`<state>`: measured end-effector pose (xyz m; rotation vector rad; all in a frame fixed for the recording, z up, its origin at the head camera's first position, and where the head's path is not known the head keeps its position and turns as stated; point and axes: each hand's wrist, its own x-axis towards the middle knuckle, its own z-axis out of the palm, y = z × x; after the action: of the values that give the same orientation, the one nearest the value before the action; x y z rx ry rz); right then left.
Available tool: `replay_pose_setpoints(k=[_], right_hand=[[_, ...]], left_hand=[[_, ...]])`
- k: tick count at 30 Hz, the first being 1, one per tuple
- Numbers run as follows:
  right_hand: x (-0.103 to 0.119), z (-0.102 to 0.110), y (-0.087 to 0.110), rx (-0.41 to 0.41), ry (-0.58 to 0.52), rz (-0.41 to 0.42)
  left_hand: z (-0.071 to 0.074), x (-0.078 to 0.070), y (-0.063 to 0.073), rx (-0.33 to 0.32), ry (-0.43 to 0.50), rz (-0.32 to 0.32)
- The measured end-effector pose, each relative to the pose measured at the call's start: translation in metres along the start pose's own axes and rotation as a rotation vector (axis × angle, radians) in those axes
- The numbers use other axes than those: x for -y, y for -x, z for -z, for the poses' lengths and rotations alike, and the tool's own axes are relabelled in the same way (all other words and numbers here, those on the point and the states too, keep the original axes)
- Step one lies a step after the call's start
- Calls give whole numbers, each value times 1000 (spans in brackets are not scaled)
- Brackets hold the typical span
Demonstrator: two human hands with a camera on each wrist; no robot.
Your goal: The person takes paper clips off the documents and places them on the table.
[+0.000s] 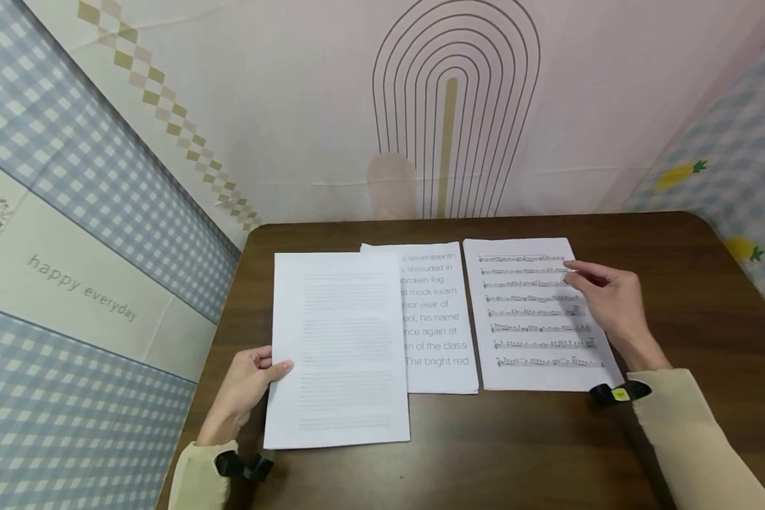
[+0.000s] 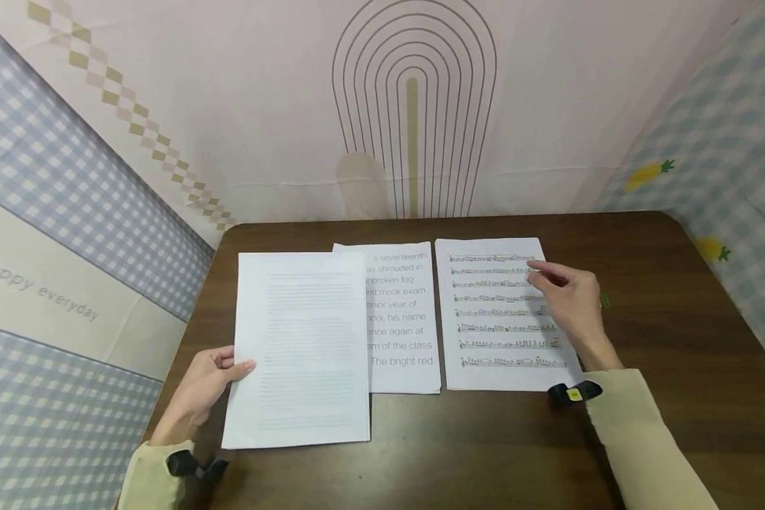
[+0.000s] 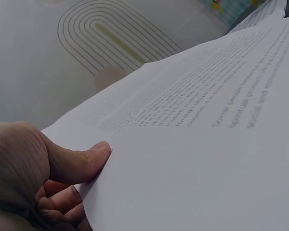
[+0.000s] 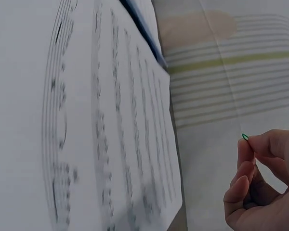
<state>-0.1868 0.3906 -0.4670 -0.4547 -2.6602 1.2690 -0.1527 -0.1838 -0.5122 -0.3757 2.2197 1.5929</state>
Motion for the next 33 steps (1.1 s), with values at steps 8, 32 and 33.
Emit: replay_pose_setpoints(k=[8, 32, 33], right_hand=[[-35, 25, -3, -36, 39, -49], [-91, 69, -12, -59, 169, -212], [-93, 70, -13, -56, 174, -219]], left_hand=[[23, 3, -12, -14, 18, 15], [78, 9, -58, -83, -70, 81], [80, 9, -60, -86, -82, 84]])
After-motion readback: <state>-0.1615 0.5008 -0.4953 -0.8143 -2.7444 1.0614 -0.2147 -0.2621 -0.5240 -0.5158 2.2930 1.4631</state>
